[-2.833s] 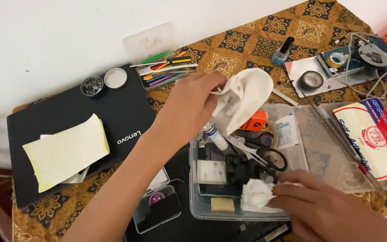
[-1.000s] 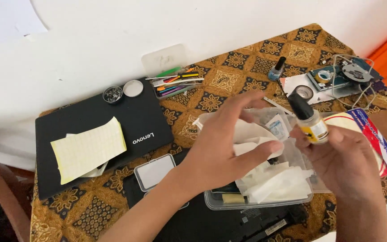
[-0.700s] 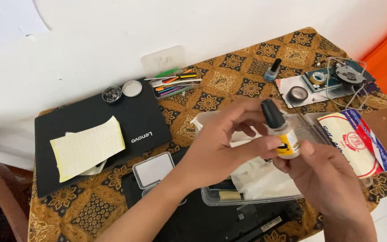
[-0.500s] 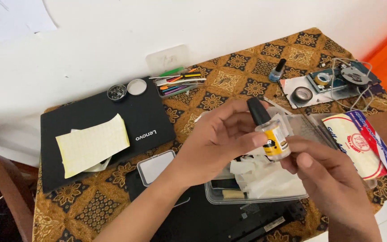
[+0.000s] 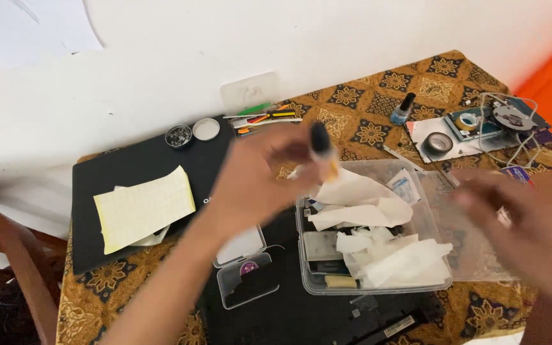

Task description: The person is organizing a plastic bin containing various electronics repair tools and parts, such as scissors, thermal paste, and a cooling fan, on a desk next to a laptop.

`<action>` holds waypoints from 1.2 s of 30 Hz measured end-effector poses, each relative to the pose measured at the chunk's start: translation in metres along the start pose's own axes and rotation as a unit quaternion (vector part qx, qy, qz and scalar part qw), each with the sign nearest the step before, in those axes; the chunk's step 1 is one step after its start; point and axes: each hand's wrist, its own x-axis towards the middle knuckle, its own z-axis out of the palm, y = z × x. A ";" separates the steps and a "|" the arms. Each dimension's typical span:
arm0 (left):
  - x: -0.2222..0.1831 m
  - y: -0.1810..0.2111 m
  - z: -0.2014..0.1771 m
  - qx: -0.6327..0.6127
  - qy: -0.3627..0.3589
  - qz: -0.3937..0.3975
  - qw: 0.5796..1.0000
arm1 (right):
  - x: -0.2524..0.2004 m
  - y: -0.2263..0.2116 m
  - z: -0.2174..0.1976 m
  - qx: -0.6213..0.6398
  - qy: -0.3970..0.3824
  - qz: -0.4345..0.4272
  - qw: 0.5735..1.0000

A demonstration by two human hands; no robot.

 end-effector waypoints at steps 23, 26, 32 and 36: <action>0.183 -0.263 0.013 0.463 -0.088 -0.131 0.872 | 0.281 -0.017 0.117 -0.095 -0.067 -0.118 0.986; 0.184 -0.265 0.009 0.457 -0.092 -0.146 0.873 | 0.269 -0.083 0.110 -0.038 -0.097 -0.161 0.981; 0.177 -0.250 0.000 0.466 -0.061 -0.140 0.872 | 0.318 -0.123 0.190 0.022 -0.116 -0.294 0.948; 0.173 -0.257 -0.002 0.486 -0.075 -0.119 0.862 | 0.318 -0.128 0.200 0.111 -0.085 -0.346 0.928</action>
